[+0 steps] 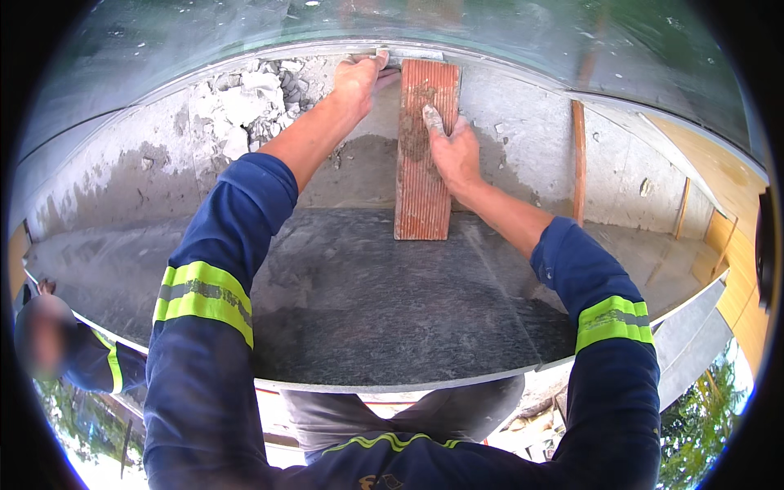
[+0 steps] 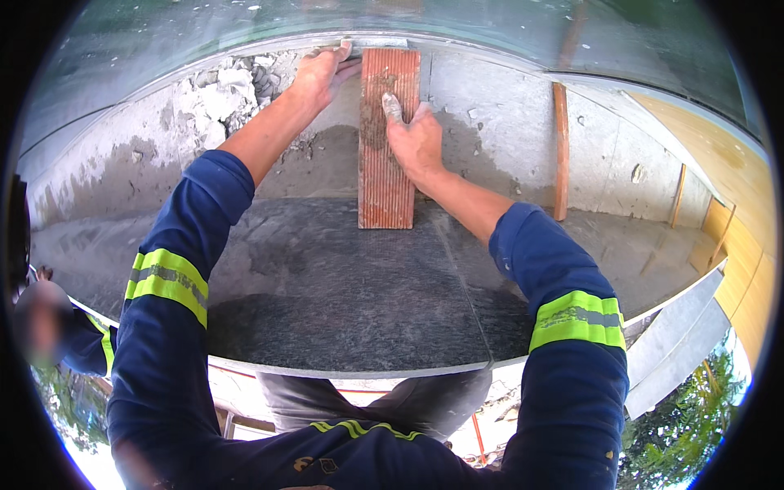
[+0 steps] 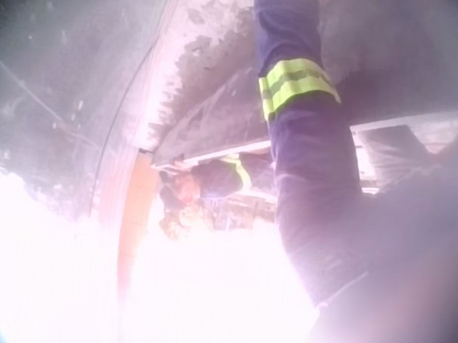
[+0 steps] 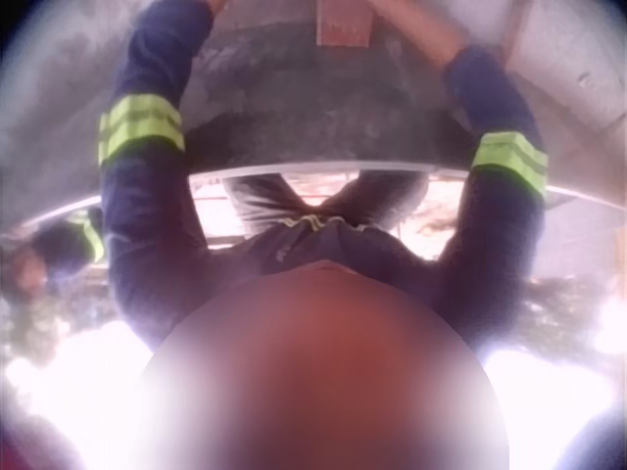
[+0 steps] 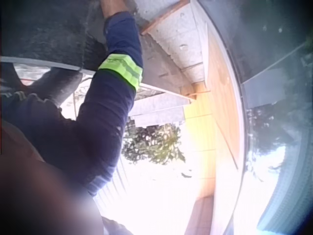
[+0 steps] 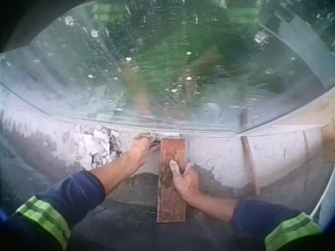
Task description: The person scoops mortar with a trowel and applies it to a curved ledge, then places and adjusts rectangular tiles along the ledge. The person uses a hammer to tap tiles into position and a level to check alignment while a coworker assists nearby.
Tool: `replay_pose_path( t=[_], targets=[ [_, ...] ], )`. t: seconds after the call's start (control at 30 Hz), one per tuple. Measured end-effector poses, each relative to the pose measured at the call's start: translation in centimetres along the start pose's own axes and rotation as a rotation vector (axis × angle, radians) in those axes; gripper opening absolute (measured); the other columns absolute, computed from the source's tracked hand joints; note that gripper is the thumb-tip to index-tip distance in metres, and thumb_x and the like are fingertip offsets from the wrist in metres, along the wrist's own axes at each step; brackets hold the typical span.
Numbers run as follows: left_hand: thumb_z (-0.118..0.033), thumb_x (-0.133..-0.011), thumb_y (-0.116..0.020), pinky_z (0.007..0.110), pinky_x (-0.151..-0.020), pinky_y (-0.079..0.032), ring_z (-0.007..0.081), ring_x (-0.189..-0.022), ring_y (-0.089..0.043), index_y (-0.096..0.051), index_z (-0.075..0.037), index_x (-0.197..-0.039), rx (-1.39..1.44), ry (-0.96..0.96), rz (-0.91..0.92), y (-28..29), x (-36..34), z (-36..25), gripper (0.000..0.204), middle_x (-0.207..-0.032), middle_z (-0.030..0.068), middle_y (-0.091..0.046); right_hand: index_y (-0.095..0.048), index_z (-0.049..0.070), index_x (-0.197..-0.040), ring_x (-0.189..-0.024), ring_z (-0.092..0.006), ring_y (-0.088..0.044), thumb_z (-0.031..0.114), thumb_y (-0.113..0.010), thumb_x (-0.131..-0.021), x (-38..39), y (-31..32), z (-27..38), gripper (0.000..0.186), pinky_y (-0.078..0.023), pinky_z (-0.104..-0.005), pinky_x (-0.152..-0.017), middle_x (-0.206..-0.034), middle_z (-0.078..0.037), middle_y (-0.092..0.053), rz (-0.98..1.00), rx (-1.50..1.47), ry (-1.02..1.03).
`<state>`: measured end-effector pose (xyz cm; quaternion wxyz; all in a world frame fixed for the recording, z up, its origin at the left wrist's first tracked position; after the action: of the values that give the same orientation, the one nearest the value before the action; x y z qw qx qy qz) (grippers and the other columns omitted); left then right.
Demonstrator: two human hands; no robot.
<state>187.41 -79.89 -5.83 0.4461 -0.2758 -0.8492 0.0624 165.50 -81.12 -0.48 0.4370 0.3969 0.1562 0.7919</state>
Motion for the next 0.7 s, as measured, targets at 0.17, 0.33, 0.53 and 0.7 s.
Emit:
replay_pose_path(
  t=[0.17, 0.33, 0.53, 0.7],
  targets=[
    [-0.005, -0.103, -0.072, 0.046, -0.094, -0.069, 0.0405, -0.106, -0.074, -0.051, 0.014, -0.119, -0.029, -0.028, -0.026, -0.2, 0.0, 0.1, 0.032, -0.120, 0.0277, -0.066, -0.069, -0.003, -0.129, -0.110, -0.0413, -0.073, 0.031, -0.066, -0.096, -0.6, -0.2, 0.1, 0.047, -0.054, -0.0460, -0.096, -0.115, -0.028, -0.076, 0.037, 0.081, -0.094],
    [-0.010, -0.101, -0.077, 0.049, -0.098, -0.066, 0.0407, -0.114, -0.072, -0.047, 0.013, -0.129, -0.131, -0.048, -0.023, 0.0, -0.6, -0.1, 0.047, -0.125, 0.0286, -0.066, -0.066, -0.015, -0.110, -0.114, -0.0501, -0.070, 0.047, -0.071, -0.095, -1.6, -0.5, 0.5, 0.064, -0.055, -0.0503, -0.098, -0.111, -0.039, -0.072, -0.010, 0.093, -0.020],
    [-0.023, -0.105, -0.072, 0.050, -0.103, -0.063, 0.0420, -0.126, -0.067, -0.037, 0.011, -0.147, -0.963, 0.127, 0.135, -0.7, 4.4, 0.3, 0.064, -0.138, 0.0344, -0.061, -0.065, -0.015, -0.112, -0.113, -0.0515, -0.071, 0.040, -0.074, -0.089, -2.2, -1.3, -0.6, 0.060, -0.057, -0.0515, -0.096, -0.113, -0.040, -0.071, -0.022, 0.190, 0.021],
    [-0.027, -0.108, -0.065, 0.052, -0.112, -0.056, 0.0453, -0.135, -0.061, -0.007, 0.009, -0.160, -1.104, 0.489, 0.309, -1.3, 14.3, 3.3, 0.086, -0.153, 0.0364, -0.049, -0.065, -0.015, -0.117, -0.113, -0.0528, -0.070, 0.048, -0.072, -0.092, -2.3, -1.1, -0.2, 0.068, -0.058, -0.0524, -0.097, -0.111, -0.041, -0.071, 0.022, 0.235, -0.055]
  ],
)
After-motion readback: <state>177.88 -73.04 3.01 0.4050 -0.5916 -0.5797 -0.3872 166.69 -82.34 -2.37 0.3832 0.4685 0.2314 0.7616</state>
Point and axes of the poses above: each hand's wrist, its own x-axis away from the middle knuckle, its own y-axis out of the back of the hand, z = x × y, the point moved 2 cm from there along -x, towards the middle knuckle
